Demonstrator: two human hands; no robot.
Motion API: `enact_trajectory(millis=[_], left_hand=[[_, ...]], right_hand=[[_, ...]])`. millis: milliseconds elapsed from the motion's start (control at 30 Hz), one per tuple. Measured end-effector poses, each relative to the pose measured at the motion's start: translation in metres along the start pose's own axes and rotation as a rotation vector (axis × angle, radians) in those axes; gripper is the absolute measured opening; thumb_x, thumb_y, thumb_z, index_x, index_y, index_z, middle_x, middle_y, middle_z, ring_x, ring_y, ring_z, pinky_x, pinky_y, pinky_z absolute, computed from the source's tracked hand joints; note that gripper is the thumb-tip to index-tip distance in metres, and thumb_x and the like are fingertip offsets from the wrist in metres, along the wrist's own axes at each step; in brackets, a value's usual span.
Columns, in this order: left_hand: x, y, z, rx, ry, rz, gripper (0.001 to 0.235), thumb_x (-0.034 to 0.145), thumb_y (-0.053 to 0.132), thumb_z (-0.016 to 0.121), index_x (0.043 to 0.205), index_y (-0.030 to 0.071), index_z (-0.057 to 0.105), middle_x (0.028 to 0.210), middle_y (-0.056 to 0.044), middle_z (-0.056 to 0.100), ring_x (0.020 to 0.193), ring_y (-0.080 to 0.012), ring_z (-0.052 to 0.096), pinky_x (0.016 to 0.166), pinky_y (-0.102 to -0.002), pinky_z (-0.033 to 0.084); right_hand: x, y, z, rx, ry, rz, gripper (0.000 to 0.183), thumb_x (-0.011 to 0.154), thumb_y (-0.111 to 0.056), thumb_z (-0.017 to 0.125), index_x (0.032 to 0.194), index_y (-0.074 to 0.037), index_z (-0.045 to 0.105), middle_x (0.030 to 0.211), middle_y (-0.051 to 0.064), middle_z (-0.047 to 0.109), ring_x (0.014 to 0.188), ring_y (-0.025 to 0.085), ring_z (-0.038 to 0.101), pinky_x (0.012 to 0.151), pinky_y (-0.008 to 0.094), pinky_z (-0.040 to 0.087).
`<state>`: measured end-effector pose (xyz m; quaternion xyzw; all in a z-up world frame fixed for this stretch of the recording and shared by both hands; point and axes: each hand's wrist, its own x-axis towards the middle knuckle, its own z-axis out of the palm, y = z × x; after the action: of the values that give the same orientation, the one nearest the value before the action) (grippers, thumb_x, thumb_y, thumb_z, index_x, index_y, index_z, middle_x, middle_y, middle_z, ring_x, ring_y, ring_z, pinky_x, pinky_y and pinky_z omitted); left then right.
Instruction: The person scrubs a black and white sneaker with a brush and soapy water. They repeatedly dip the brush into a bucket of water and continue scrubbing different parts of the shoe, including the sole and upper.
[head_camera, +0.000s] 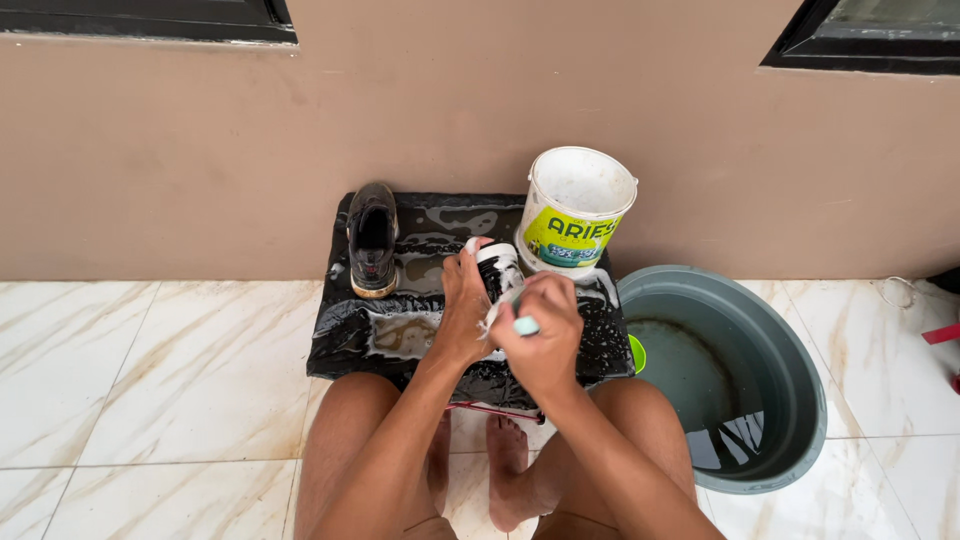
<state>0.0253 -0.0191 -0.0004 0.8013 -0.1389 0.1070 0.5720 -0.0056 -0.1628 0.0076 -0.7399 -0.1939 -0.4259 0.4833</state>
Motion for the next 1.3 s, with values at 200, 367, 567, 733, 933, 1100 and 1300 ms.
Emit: enact_trajectory(millis=[200,367,567,733,933,1100,1300], left_hand=[[-0.004,0.013,0.002,0.017,-0.033,-0.062,0.113,0.083,0.016,0.096,0.181,0.016,0.04,0.144,-0.031,0.05,0.134,-0.0622,0.056,0.117,-0.075,0.05],[0.003,0.013,0.004,0.026,-0.02,-0.051,0.112,0.082,0.014,0.092,0.181,0.015,0.037,0.146,-0.032,0.048,0.134,-0.0631,0.055,0.117,-0.077,0.049],[0.011,-0.004,0.001,-0.002,0.002,0.004,0.122,0.078,0.034,0.092,0.184,0.016,0.035,0.148,-0.033,0.049,0.134,-0.0659,0.056,0.119,-0.078,0.047],[0.0,0.016,-0.007,-0.004,-0.025,-0.072,0.119,0.078,0.016,0.098,0.181,0.015,0.039,0.146,-0.032,0.05,0.138,-0.0645,0.056,0.119,-0.077,0.049],[0.0,0.026,-0.011,-0.079,-0.046,-0.11,0.111,0.083,0.006,0.085,0.182,0.015,0.037,0.154,-0.037,0.046,0.143,-0.0691,0.051,0.119,-0.084,0.047],[0.001,-0.001,0.002,-0.034,-0.024,-0.045,0.135,0.078,0.063,0.098,0.187,0.017,0.033,0.152,-0.031,0.05,0.143,-0.061,0.056,0.124,-0.076,0.047],[0.001,0.017,0.001,0.038,0.005,-0.134,0.122,0.078,0.013,0.097,0.183,0.017,0.034,0.149,-0.032,0.048,0.139,-0.0649,0.056,0.119,-0.078,0.05]], right_hand=[[0.015,0.055,-0.011,-0.058,0.037,0.055,0.035,0.108,0.004,0.07,0.077,-0.01,0.061,0.086,0.011,0.063,0.09,0.036,0.07,0.097,0.054,0.059],[0.002,0.072,-0.006,-0.018,0.062,0.069,0.037,0.107,0.001,0.074,0.077,-0.009,0.055,0.082,0.012,0.061,0.086,0.035,0.071,0.093,0.055,0.058],[-0.003,-0.005,-0.001,0.011,0.045,0.041,0.04,0.104,-0.005,0.077,0.071,-0.017,0.059,0.079,0.002,0.058,0.091,0.03,0.068,0.106,0.056,0.059],[-0.002,0.079,0.001,-0.005,0.077,0.073,0.04,0.104,0.006,0.077,0.076,-0.007,0.051,0.083,0.013,0.065,0.089,0.04,0.078,0.09,0.053,0.06],[-0.005,0.06,-0.001,-0.037,0.117,0.18,0.036,0.106,0.003,0.074,0.078,-0.003,0.054,0.083,0.019,0.069,0.079,0.04,0.073,0.082,0.053,0.057],[-0.001,-0.025,-0.005,0.025,0.044,0.054,0.045,0.099,-0.002,0.085,0.066,-0.011,0.056,0.081,0.004,0.06,0.099,0.034,0.072,0.101,0.054,0.059],[-0.002,0.083,-0.007,-0.002,0.056,0.187,0.041,0.109,0.0,0.076,0.078,-0.005,0.049,0.08,0.013,0.057,0.083,0.034,0.068,0.087,0.054,0.055]])
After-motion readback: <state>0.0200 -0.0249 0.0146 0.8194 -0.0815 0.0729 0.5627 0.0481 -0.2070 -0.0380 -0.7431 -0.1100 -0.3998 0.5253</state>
